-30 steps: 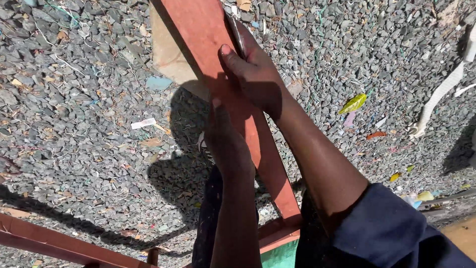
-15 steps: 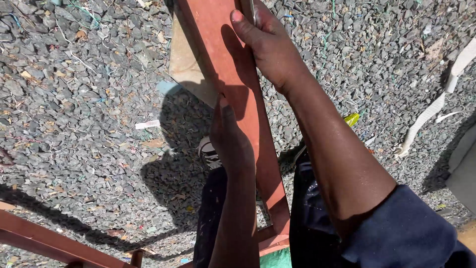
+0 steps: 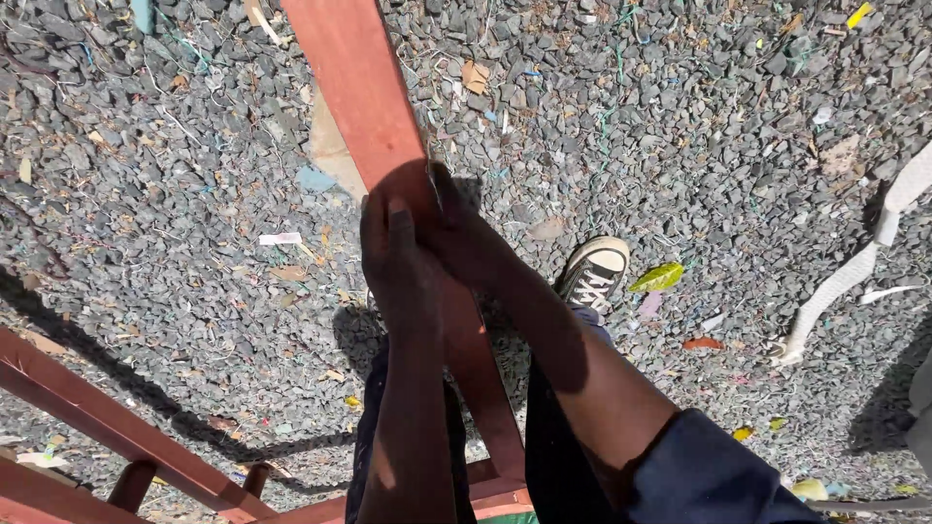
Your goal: Sanding the surfaces of a wooden furniture frame manually using a piece of sandpaper.
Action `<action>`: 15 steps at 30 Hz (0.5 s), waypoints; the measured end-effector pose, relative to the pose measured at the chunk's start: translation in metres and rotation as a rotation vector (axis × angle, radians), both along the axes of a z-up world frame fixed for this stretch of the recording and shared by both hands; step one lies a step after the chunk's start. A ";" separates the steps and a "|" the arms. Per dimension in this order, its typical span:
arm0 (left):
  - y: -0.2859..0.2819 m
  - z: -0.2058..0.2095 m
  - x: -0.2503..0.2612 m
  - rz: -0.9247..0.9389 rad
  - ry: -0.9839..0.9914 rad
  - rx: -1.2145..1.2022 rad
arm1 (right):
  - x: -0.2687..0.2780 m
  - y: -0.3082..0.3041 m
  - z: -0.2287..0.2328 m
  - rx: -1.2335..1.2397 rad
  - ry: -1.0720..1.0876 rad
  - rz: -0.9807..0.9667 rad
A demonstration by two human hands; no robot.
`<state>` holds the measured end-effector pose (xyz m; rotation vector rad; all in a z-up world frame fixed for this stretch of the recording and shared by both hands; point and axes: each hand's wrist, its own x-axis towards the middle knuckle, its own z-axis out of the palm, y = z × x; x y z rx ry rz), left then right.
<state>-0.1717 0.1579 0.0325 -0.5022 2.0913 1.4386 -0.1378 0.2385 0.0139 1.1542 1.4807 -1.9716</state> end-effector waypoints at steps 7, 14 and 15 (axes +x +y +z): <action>-0.007 0.031 0.004 -0.341 -0.004 -0.235 | 0.156 -0.119 -0.122 -0.136 0.035 -0.112; 0.008 -0.011 0.006 -1.961 0.594 -0.761 | 0.148 -0.083 -0.044 -0.356 0.101 -0.221; 0.005 -0.029 0.004 -2.220 0.735 -0.873 | 0.109 -0.045 -0.003 -0.436 0.125 -0.535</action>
